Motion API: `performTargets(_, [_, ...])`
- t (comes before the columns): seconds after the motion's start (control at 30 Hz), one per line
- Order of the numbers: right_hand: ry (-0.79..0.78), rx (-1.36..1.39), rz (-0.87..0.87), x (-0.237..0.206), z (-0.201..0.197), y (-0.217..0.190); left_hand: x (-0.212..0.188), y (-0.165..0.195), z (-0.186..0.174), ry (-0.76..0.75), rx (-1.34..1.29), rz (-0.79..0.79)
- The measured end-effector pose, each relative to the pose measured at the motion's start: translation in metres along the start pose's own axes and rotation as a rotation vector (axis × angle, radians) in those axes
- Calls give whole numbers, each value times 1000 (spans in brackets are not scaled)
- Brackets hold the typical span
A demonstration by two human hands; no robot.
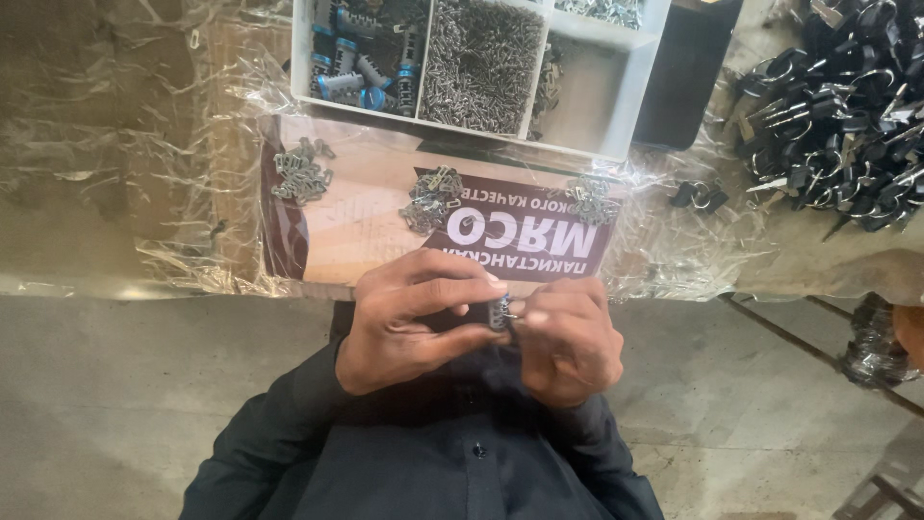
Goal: The person sits at a workbench and assembles small metal fittings by hand, picking individual parts from a compartment organizer box and pressing or twisting them together over a branded box lid. They repeat the assembly cycle one piece at a time and reach toward piles of black components on the table.
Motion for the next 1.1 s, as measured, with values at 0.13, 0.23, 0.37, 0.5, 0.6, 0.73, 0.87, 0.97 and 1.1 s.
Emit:
performTargets(0.13, [-3,-118,-43,-4,-1,-5,-1,-1,1,3,-27,-54])
performTargets(0.23, [100,-104,-39,-6,-6,-5,1,2,1,-1,42,8])
performTargets(0.37, [107,-68,-6,-5,-7,-2,2,2,2,6,35,20])
performTargets(0.5, [53,-64,-20,-4,-5,-5,2,3,6,-5,49,41])
performTargets(0.6, [4,-183,-69,-4,-5,-10,1,4,6,-6,99,60])
performTargets(0.73, [-96,-187,-85,-6,-9,-7,2,4,9,20,150,77])
performTargets(0.87, [-167,345,477,-15,-16,23,4,5,13,-6,91,69])
performTargets(0.97, [-218,338,598,-15,-14,34,6,6,13,-1,44,55])
performTargets(1.1, [-78,-425,310,7,-9,37,6,4,10,25,10,16])
Point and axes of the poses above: each hand's wrist, its own x-axis towards the middle knuckle, its own z-axis out of the palm, y = z × x, the point moved 5 cm from there along x, towards the middle knuckle, and after that the axes turned 7 degrees about z, right-handed, at the moved point
